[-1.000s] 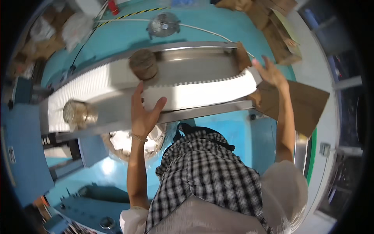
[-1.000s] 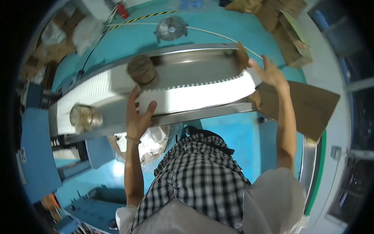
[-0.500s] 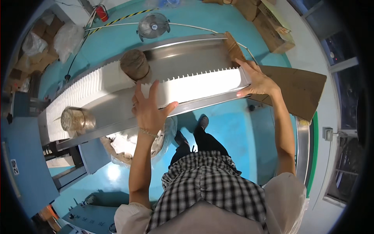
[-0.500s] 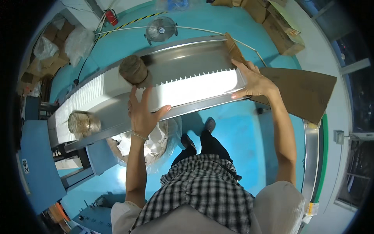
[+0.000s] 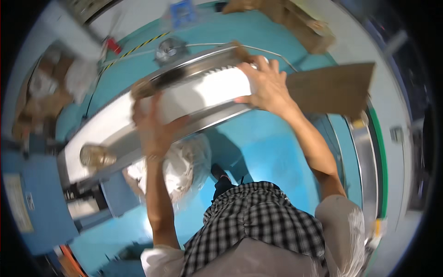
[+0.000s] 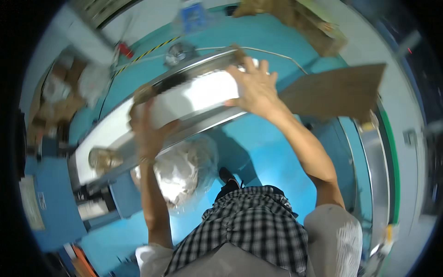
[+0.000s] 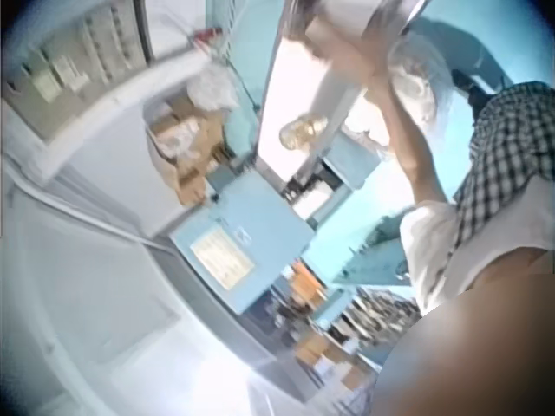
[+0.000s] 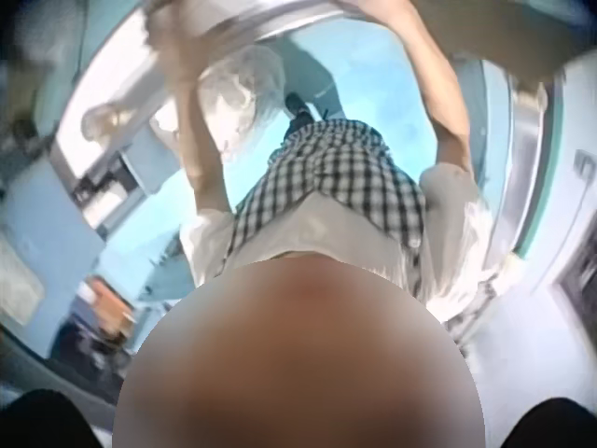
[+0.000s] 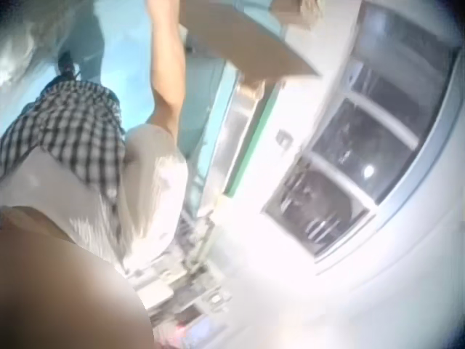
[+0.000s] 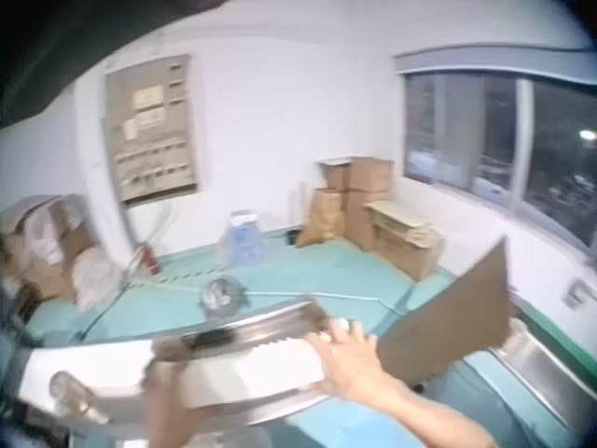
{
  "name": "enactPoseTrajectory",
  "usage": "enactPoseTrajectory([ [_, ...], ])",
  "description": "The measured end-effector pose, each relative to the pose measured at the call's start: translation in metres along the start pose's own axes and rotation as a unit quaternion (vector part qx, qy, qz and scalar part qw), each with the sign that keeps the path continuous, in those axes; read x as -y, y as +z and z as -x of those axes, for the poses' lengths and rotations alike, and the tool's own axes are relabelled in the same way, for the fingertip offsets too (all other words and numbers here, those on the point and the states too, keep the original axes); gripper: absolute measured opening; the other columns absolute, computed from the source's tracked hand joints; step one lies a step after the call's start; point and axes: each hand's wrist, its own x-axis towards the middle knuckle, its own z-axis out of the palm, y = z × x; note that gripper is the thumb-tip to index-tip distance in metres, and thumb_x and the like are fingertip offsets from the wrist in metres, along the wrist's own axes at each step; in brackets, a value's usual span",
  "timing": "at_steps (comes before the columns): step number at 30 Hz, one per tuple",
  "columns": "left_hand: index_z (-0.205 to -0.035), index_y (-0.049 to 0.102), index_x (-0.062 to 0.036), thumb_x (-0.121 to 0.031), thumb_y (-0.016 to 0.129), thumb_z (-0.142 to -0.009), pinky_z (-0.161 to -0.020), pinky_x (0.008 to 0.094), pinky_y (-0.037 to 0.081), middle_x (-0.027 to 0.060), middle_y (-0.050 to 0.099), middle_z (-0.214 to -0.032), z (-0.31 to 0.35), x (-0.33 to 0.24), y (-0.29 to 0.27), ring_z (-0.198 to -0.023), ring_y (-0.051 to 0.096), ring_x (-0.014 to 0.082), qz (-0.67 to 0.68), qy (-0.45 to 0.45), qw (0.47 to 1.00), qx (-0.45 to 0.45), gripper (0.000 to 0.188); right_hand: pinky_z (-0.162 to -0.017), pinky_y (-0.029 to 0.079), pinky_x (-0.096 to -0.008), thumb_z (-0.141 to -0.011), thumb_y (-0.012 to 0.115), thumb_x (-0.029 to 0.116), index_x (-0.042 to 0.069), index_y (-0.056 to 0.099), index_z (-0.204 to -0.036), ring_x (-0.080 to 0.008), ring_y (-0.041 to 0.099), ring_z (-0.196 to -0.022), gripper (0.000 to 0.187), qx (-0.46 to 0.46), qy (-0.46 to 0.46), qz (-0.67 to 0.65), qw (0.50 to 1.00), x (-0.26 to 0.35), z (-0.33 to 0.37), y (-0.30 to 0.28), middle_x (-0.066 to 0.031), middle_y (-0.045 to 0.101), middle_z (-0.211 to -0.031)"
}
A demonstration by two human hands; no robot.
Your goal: Sorting and placing stacks of tissues onto a conveyor belt from a processing machine.
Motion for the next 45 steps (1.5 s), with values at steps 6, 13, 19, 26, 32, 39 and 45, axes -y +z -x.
enactPoseTrajectory([
  [6, -0.131, 0.059, -0.019, -0.021, 0.094, -0.053, -0.106, 0.0496, 0.038, 0.0171, 0.031, -0.148, 0.045, -0.162, -0.023, -0.135, 0.035, 0.04, 0.012, 0.169, 0.985, -0.043, 0.085, -0.088, 0.04, -0.0545, -0.061, 0.09, 0.023, 0.024, 0.06, -0.128, -0.0418, 0.04, -0.122, 0.073, -0.165, 0.082, 0.005, 0.983, -0.083, 0.172, -0.079, -0.0161, 0.046, -0.136],
  [13, -0.129, 0.061, -0.0191, -0.034, 0.095, -0.053, -0.103, 0.0553, 0.036, 0.0172, 0.033, -0.149, 0.146, -0.391, 0.134, -0.132, 0.035, 0.0429, 0.258, 0.333, 0.876, 0.234, 0.085, -0.087, 0.04, -0.0545, -0.054, 0.094, 0.028, 0.025, 0.063, -0.126, -0.0377, 0.042, -0.121, 0.078, -0.107, 0.416, 0.102, 0.897, -0.223, 0.418, -0.113, -0.0128, 0.047, -0.136],
  [19, -0.13, 0.06, -0.0262, -0.035, 0.095, -0.056, -0.102, 0.0611, 0.033, 0.0148, 0.025, -0.152, 0.21, -0.562, 0.227, -0.134, 0.027, 0.0446, 0.201, 0.379, 0.798, 0.422, 0.082, -0.091, 0.043, -0.0592, -0.053, 0.095, 0.031, 0.023, 0.061, -0.128, -0.04, 0.041, -0.125, 0.083, -0.065, 0.596, 0.087, 0.796, -0.324, 0.538, -0.12, -0.0124, 0.046, -0.138],
  [26, -0.139, 0.055, -0.0312, -0.072, 0.083, -0.051, -0.111, 0.052, 0.031, 0.0156, 0.038, -0.145, 0.191, -0.721, 0.4, -0.135, 0.029, 0.0452, 0.141, 0.468, 0.679, 0.548, 0.1, -0.112, 0.031, -0.0553, -0.046, 0.091, 0.06, 0.017, 0.055, -0.137, -0.0385, 0.052, -0.123, 0.107, 0.031, 0.58, -0.041, 0.813, -0.541, 0.608, -0.111, -0.0202, 0.055, -0.131],
  [32, -0.147, 0.044, -0.0067, -0.073, 0.08, -0.059, -0.115, 0.0437, 0.034, 0.0316, 0.039, -0.149, 0.154, -0.812, 0.476, -0.141, 0.037, 0.0421, 0.143, 0.44, 0.68, 0.569, 0.116, -0.111, 0.041, -0.0521, -0.044, 0.089, 0.07, 0.015, 0.044, -0.147, -0.0412, 0.045, -0.135, 0.125, 0.098, 0.653, -0.171, 0.731, -0.671, 0.622, -0.117, -0.0203, 0.045, -0.149],
  [39, -0.1, 0.067, 0.0041, -0.035, 0.075, -0.084, -0.089, 0.0433, 0.05, 0.0271, 0.065, -0.108, 0.166, -0.771, 0.469, -0.098, 0.061, 0.0432, 0.269, 0.329, 0.804, 0.415, 0.043, -0.068, 0.048, -0.027, -0.092, 0.062, 0.058, -0.007, 0.069, -0.105, -0.0157, 0.061, -0.077, 0.067, -0.342, 0.674, -0.37, 0.54, -0.636, 0.743, -0.061, -0.0108, 0.067, -0.09],
  [45, -0.112, 0.073, -0.0199, -0.069, 0.072, -0.073, -0.098, 0.0719, 0.032, 0.0213, 0.03, -0.155, 0.178, -0.747, 0.435, -0.137, 0.028, 0.0546, 0.01, 0.445, 0.879, 0.171, 0.063, -0.105, 0.042, -0.0414, -0.072, 0.09, 0.033, -0.011, 0.032, -0.137, -0.0297, 0.051, -0.118, 0.098, -0.35, 0.596, -0.293, 0.661, -0.586, 0.653, -0.043, -0.0218, 0.051, -0.123],
])
